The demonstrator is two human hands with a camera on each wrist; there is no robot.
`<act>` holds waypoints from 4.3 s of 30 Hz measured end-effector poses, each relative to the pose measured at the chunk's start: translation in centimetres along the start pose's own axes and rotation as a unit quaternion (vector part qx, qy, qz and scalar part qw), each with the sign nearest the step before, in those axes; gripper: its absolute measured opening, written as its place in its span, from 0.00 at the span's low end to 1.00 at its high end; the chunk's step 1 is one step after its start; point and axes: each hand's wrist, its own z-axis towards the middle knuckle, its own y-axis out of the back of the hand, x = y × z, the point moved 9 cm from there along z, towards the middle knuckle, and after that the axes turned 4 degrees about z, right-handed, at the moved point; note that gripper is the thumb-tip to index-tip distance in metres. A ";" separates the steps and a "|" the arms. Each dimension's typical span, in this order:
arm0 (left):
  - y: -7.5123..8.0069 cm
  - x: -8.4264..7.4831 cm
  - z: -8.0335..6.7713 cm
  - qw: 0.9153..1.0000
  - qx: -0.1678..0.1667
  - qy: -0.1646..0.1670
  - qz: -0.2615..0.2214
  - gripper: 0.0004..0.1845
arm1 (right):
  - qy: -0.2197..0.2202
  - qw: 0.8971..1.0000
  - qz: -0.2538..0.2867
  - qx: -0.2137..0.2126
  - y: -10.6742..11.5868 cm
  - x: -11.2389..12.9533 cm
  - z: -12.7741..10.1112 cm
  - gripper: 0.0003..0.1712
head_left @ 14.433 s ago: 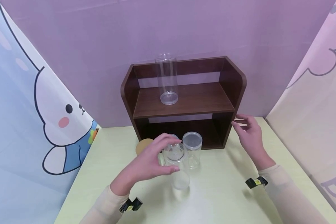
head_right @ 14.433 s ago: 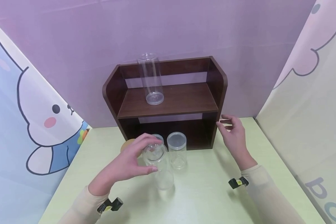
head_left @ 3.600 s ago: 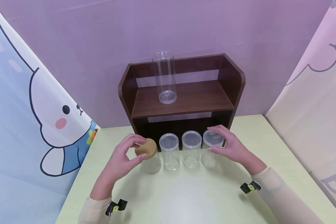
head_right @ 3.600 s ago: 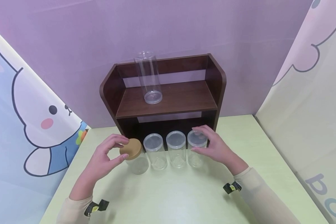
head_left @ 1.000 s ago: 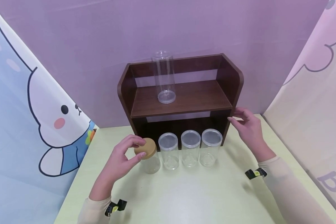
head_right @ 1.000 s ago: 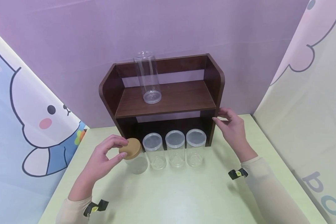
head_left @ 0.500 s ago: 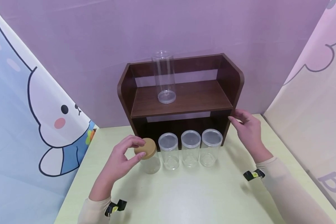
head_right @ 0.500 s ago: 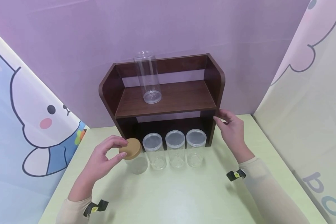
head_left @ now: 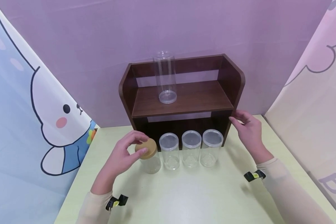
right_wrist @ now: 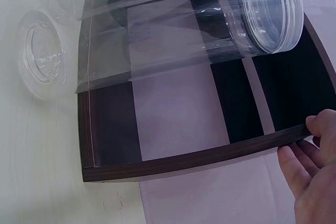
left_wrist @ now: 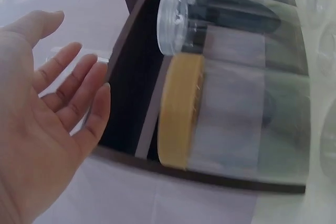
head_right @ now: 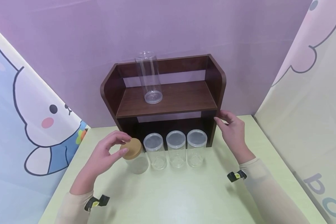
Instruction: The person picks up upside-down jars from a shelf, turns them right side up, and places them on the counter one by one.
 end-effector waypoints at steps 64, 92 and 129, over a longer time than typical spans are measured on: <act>-1.4 1.7 21.2 0.987 -0.068 0.147 -0.019 0.60 | -0.007 1.000 -0.024 0.005 0.2 -0.6 -0.1 0.13; -1.2 0.2 20.2 0.994 -0.072 0.080 -0.030 0.53 | -0.004 1.000 -0.026 0.011 -0.3 -0.7 0.3 0.12; -2.9 -4.9 10.1 0.994 -0.015 0.019 -0.111 0.55 | -0.008 1.000 -0.029 0.002 -0.2 -1.5 0.7 0.13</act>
